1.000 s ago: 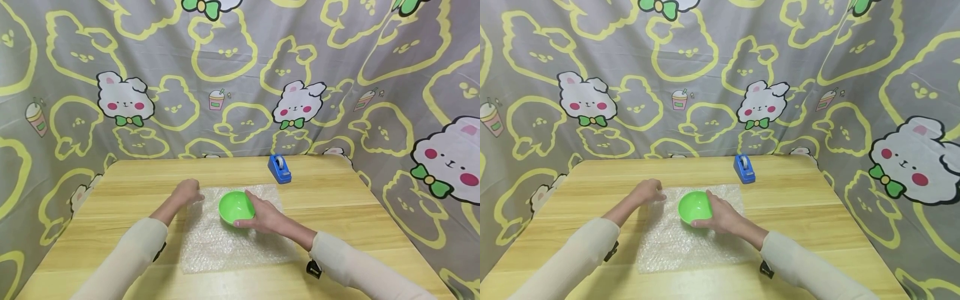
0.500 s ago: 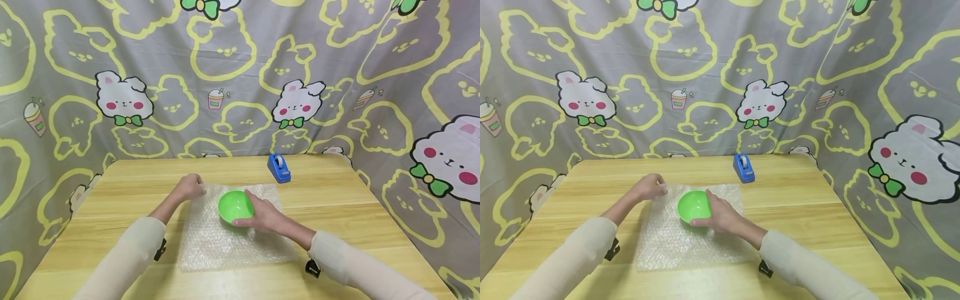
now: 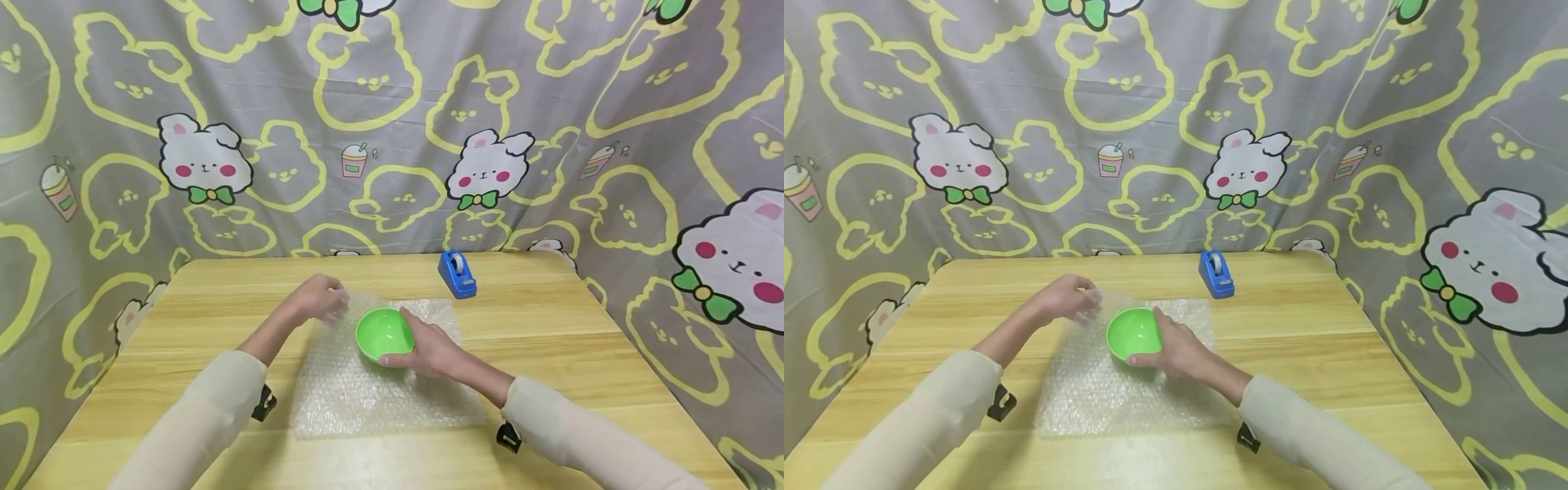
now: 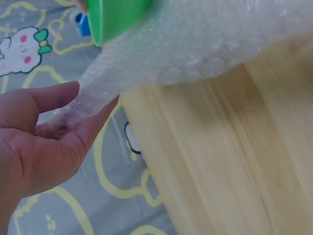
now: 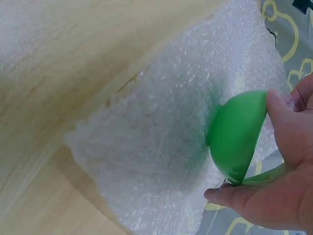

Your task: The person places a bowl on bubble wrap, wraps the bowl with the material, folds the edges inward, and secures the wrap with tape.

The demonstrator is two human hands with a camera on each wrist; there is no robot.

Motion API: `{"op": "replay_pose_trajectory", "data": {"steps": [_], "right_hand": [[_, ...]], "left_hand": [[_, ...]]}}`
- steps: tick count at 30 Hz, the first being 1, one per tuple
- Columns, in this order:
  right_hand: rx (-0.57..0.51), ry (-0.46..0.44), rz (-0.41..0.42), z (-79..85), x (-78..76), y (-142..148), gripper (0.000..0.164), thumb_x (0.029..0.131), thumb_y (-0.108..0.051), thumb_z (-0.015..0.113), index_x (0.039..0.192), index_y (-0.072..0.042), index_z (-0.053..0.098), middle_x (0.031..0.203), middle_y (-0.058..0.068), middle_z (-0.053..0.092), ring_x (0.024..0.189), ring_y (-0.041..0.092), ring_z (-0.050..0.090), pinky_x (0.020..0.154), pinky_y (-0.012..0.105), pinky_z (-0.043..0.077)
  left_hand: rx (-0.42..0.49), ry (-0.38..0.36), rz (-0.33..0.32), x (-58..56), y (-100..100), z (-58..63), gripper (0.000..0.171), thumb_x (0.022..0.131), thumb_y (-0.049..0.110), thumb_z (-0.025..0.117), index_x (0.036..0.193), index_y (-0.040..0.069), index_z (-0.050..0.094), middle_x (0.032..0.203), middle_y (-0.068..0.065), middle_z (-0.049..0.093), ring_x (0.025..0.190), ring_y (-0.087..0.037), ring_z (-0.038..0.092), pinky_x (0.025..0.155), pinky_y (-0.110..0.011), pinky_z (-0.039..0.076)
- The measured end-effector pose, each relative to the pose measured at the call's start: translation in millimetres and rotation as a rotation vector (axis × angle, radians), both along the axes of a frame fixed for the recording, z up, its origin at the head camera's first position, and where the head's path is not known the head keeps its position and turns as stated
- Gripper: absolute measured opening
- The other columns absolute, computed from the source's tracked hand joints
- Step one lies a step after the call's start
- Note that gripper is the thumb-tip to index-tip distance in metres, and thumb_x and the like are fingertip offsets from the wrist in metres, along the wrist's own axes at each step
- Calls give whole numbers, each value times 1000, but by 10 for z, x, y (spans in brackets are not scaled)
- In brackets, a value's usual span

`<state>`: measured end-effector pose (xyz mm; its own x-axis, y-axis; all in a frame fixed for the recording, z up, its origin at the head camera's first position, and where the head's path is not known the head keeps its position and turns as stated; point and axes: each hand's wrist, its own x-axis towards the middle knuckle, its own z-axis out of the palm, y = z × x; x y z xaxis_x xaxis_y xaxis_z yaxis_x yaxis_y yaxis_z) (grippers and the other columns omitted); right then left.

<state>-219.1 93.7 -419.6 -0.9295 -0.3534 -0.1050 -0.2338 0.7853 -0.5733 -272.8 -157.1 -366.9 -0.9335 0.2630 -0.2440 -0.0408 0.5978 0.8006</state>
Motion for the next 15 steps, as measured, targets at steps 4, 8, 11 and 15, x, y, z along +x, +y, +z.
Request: {"op": "replay_pose_trajectory", "data": {"steps": [4,8,11,15], "right_hand": [[0,-4,-6,8,-6,-3,113,80,-55,81,161,-4,21,143,22,56,126,37,59,99,48,54],[-2,-6,-10,15,-8,-8,113,80,-55,82,161,-4,21,142,23,57,125,37,59,98,48,54],[-5,-4,-5,16,-5,-12,113,80,-54,82,161,-4,21,140,23,58,123,38,60,97,48,55],[-7,-1,5,18,-4,-14,114,80,-54,82,161,-4,21,137,22,60,120,37,61,93,47,56]], "left_hand": [[37,-22,-1,26,59,61,28,104,11,52,119,-9,63,115,-26,71,100,-35,72,80,-40,62],[70,-33,-14,71,136,116,27,103,9,53,119,-10,62,118,-28,69,105,-38,71,83,-42,62],[69,-26,-33,112,193,141,27,102,9,54,119,-10,63,117,-26,69,105,-37,70,84,-42,62],[18,10,-68,170,265,155,28,100,10,56,119,-8,65,113,-23,70,99,-31,71,80,-40,62]]}}
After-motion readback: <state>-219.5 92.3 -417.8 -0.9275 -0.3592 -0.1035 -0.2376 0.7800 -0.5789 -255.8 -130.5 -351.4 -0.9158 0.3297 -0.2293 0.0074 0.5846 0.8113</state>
